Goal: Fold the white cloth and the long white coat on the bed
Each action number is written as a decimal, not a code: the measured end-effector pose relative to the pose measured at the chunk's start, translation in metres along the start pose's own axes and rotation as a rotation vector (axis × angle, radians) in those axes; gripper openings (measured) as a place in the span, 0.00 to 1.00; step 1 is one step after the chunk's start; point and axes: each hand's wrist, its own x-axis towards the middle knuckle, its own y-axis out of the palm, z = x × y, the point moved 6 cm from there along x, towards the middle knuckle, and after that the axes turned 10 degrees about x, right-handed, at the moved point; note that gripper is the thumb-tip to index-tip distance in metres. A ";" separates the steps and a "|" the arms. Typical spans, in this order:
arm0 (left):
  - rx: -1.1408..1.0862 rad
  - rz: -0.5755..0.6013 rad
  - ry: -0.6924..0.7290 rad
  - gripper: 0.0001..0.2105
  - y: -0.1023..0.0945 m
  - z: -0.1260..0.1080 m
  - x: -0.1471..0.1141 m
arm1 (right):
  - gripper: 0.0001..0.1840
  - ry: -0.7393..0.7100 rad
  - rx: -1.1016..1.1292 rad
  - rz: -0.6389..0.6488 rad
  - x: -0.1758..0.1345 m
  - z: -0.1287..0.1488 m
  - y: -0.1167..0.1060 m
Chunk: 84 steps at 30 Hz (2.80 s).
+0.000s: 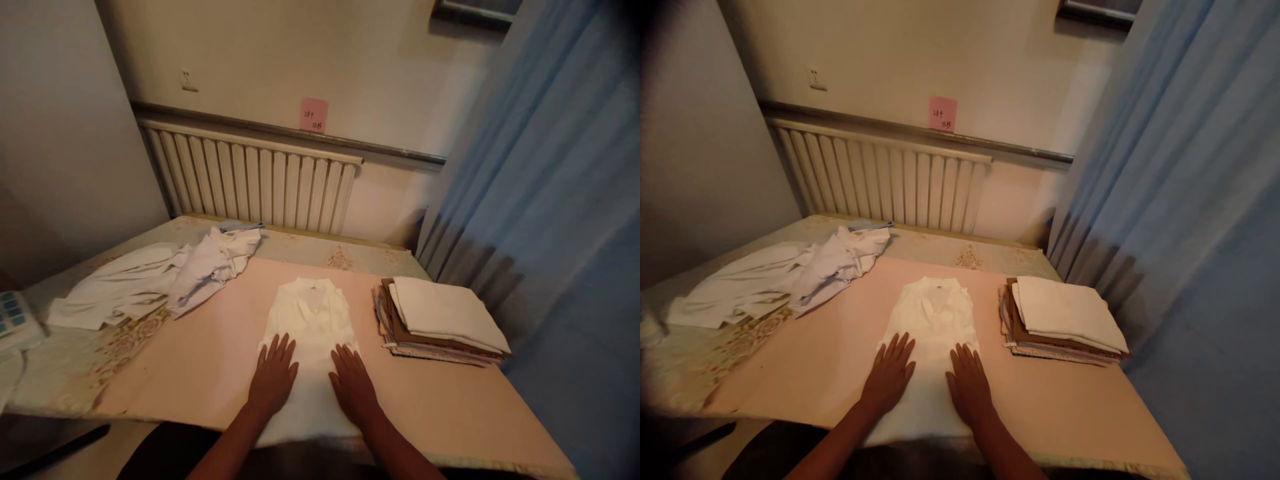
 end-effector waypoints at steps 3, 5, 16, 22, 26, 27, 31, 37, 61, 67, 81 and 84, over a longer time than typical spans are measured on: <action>0.017 -0.001 -0.061 0.23 0.001 0.016 0.013 | 0.24 0.005 -0.032 -0.015 0.004 -0.003 0.003; 0.013 0.010 -0.118 0.23 -0.001 0.026 0.022 | 0.24 0.006 -0.045 -0.010 0.005 -0.004 0.004; -0.198 0.256 -0.151 0.12 0.005 0.059 0.049 | 0.27 0.055 -0.079 0.055 0.005 -0.005 0.005; -0.348 0.502 -0.103 0.14 0.010 0.075 0.051 | 0.25 0.030 -0.096 0.054 0.005 -0.006 0.006; -0.342 0.535 -0.107 0.15 0.006 0.077 0.050 | 0.25 0.013 -0.061 0.017 0.023 -0.011 -0.007; -0.353 0.536 -0.109 0.15 0.006 0.076 0.049 | 0.24 0.024 -0.053 0.014 0.031 -0.013 -0.011; -0.434 0.530 -0.130 0.13 0.009 0.074 0.050 | 0.21 0.112 -0.056 0.085 0.068 -0.030 -0.020; -0.506 0.493 -0.178 0.12 0.009 0.071 0.051 | 0.19 0.218 -0.042 0.260 0.098 -0.050 -0.011; -0.411 0.134 0.092 0.09 0.020 0.049 0.067 | 0.12 0.304 -0.020 0.196 0.099 -0.050 -0.004; -0.395 0.107 0.061 0.07 0.023 0.046 0.067 | 0.19 0.142 -0.046 0.045 0.084 -0.018 -0.016; -0.376 0.079 -0.003 0.05 0.018 0.051 0.071 | 0.30 -0.192 0.136 0.327 0.057 0.080 0.017; -0.357 0.038 -0.076 0.06 0.011 0.056 0.072 | 0.30 -0.166 0.124 0.315 0.058 0.077 0.020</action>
